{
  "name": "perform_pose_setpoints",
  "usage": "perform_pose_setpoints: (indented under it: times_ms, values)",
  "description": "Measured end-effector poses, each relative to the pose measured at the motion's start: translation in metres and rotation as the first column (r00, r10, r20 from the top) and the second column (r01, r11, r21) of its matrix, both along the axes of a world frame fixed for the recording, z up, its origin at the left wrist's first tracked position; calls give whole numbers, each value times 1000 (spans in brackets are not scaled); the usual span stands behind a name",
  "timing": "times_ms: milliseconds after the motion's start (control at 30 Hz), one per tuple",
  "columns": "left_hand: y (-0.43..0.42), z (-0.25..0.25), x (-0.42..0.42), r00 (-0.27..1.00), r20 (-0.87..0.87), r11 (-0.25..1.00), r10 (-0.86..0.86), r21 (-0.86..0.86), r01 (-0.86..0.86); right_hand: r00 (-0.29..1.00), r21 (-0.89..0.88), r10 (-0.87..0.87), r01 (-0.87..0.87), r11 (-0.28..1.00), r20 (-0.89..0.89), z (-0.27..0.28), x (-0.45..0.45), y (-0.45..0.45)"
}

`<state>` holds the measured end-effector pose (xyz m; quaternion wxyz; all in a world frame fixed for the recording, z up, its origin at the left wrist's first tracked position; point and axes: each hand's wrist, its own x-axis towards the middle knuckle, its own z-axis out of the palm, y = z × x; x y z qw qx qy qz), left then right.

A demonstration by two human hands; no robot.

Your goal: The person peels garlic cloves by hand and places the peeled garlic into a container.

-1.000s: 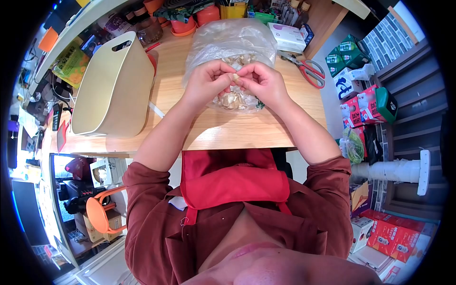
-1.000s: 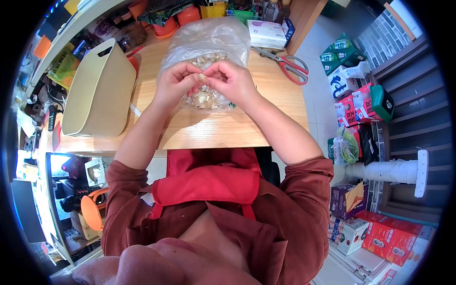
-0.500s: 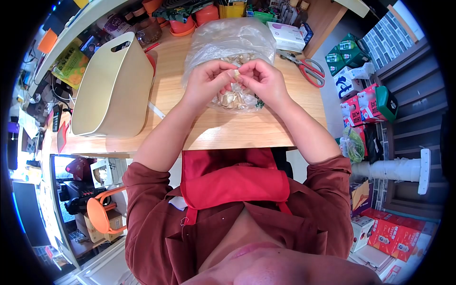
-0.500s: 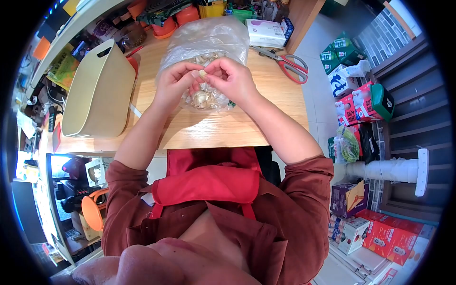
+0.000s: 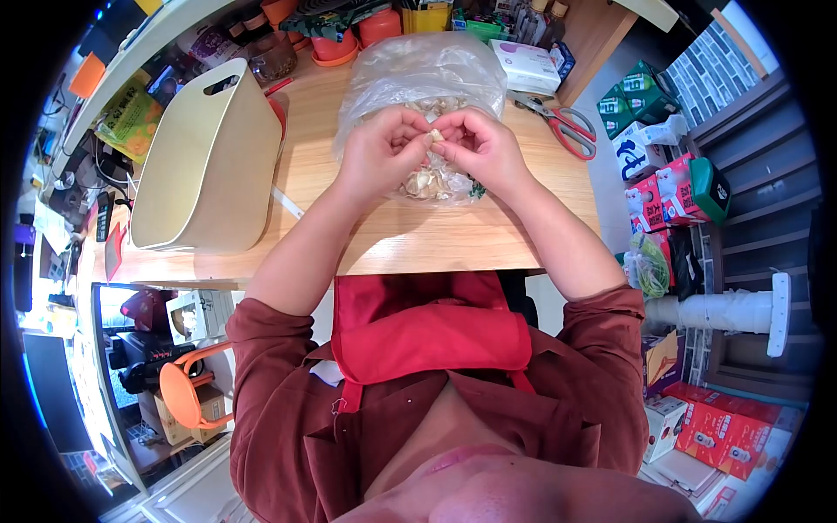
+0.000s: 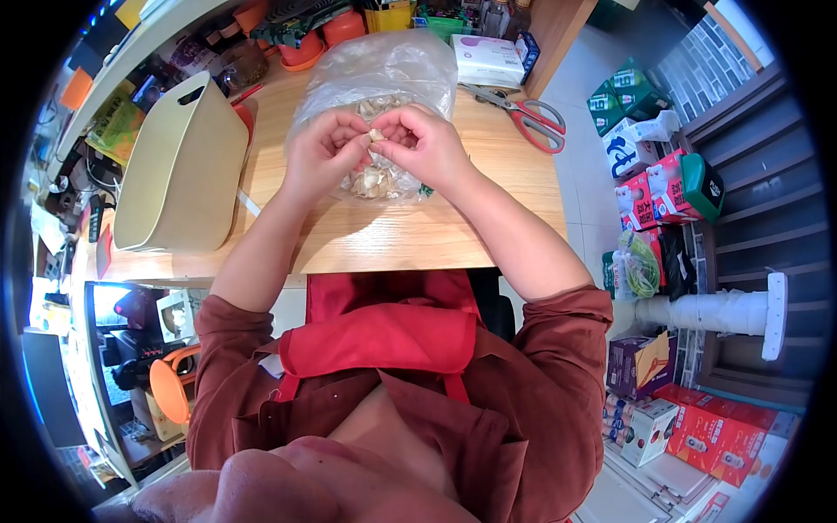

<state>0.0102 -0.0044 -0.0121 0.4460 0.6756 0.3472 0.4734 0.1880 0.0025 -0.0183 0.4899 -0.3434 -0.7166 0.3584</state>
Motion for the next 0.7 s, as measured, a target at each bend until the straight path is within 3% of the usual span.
perform_pose_setpoints:
  times_ms: [233,433,700]
  values:
    - [2,-7,2,990,-46,989,135,75,-131,1000,-51,21,-22,998,-19,-5,1,4]
    - [2,-3,1,960,-196,970,203,177,-169,998,-51,44,-45,998,-35,-6,0,4]
    - [1,-2,1,954,-122,954,273,165,-252,985,-212,120,-146,966,-128,-1,1,0]
